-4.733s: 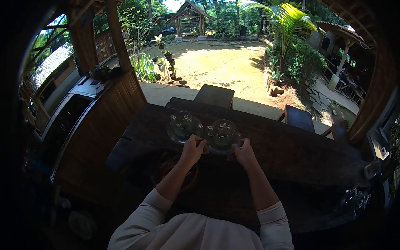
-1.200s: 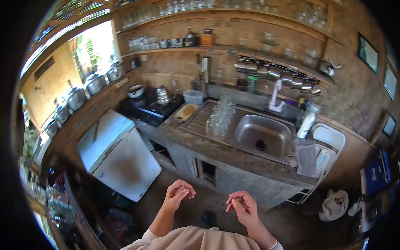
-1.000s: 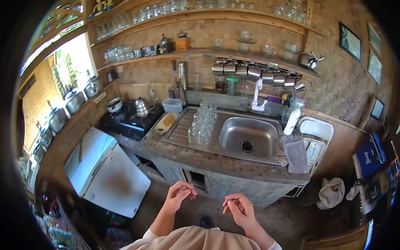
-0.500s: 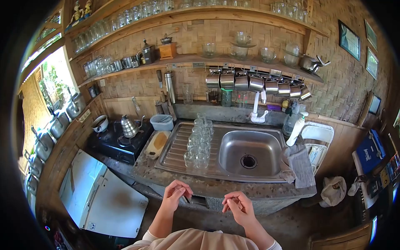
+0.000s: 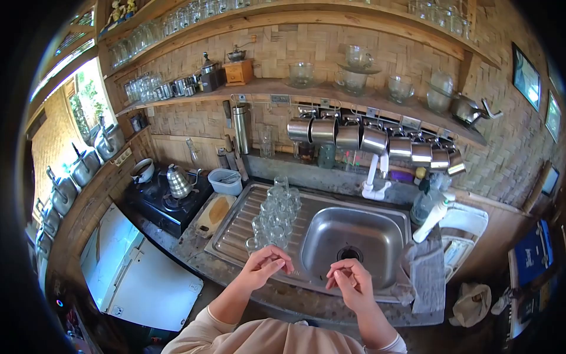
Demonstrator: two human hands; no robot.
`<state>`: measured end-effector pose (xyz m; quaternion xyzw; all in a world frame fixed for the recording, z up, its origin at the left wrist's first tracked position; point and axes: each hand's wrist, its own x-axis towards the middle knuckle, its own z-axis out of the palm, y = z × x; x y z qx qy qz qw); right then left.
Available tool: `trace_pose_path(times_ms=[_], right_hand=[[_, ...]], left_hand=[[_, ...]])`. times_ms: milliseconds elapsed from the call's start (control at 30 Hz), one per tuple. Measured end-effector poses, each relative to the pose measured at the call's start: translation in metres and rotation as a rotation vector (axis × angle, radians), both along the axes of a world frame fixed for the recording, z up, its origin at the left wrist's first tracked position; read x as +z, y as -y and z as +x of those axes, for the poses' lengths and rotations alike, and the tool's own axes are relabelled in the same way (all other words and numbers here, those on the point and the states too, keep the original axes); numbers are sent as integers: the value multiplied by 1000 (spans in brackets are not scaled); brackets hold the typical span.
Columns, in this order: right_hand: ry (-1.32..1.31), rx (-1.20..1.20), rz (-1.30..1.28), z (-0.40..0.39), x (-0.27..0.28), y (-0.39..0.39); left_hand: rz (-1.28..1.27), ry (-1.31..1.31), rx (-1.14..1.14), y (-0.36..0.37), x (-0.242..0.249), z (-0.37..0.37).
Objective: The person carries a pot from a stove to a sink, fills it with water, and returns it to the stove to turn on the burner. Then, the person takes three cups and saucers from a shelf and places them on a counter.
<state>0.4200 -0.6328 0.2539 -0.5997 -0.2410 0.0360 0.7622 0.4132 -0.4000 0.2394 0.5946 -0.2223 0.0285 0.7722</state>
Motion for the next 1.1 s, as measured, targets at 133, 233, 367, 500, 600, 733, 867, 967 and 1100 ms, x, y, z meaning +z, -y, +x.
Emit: trace_pose_path(times_ms=[133,233,367,500,600,733,867,967,1100], right_hand=[[103,56,-39,48,38,6],[192,110,-79,79,76,-2],[343,59,-201,123,118,-25],[378,13,-336,198,148,-61],[315,-73,-366,256,174,-93],[135,-90,-464,326,201,-116],[110,-243,-457,384,198,-135],[41,-357,-600,408,195,-144],[138,-555,-860,412,204,-153]], left_hand=[[158,64,-25,-12,37,31],[287,79,-5,-25,82,57],[291,167,45,-43,108,106],[247,42,172,-54,134,172],[154,2,294,-64,159,233],[87,-193,374,-78,196,301],[249,-163,412,-87,216,361],[311,-266,479,-84,226,384],[233,-345,454,-91,228,414]])
